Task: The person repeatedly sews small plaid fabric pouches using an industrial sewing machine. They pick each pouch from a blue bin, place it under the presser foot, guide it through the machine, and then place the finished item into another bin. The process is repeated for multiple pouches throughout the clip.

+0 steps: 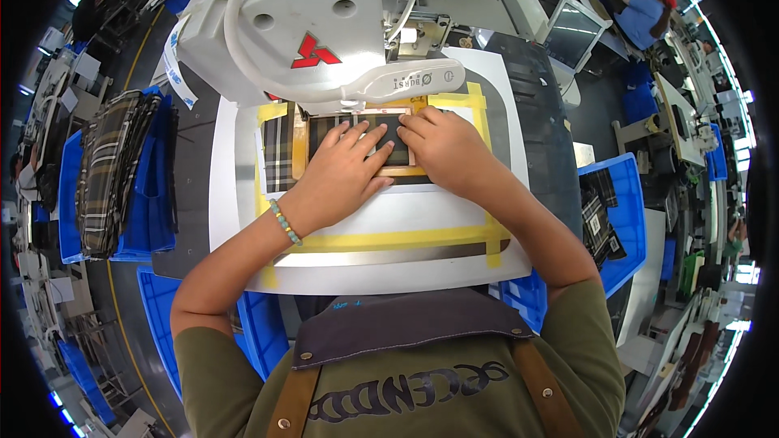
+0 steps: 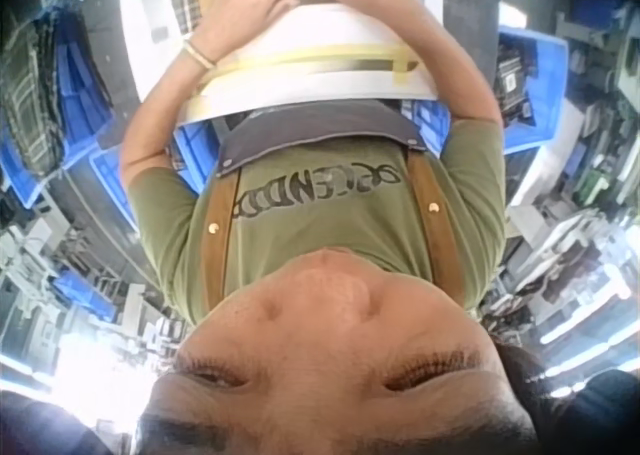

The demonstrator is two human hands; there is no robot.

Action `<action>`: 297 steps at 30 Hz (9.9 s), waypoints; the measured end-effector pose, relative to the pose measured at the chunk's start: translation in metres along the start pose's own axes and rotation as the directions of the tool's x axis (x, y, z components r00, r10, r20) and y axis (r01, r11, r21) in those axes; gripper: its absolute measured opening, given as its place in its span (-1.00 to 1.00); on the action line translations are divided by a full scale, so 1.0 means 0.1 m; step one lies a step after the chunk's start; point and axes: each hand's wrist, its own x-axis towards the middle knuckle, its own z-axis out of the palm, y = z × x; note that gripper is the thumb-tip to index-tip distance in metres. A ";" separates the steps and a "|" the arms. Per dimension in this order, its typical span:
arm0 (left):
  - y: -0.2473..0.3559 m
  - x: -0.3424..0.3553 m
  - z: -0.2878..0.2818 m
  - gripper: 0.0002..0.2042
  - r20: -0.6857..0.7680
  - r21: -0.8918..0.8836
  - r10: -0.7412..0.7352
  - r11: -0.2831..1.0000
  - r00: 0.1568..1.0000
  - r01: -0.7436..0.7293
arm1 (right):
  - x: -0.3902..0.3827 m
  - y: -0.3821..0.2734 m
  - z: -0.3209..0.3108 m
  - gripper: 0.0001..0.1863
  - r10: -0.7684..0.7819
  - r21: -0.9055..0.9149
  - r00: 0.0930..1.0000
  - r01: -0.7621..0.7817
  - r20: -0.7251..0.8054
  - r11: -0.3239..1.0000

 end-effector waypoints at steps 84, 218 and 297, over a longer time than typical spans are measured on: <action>-0.75 -0.23 -0.17 -0.66 0.060 -0.342 -0.254 0.903 0.965 0.259 | 0.26 -0.27 0.07 -0.57 0.044 0.177 0.998 -0.051 0.047 0.983; -0.15 -2.00 -0.54 -0.80 -0.669 -0.342 -0.608 0.763 0.428 0.548 | 0.06 -0.33 -0.13 -0.92 0.134 0.285 0.989 -0.146 0.064 0.947; -0.15 -0.45 -0.08 -0.47 -0.110 0.040 -0.289 0.955 0.951 0.295 | 0.59 0.40 0.28 -0.81 0.328 0.640 0.912 -0.407 0.246 0.651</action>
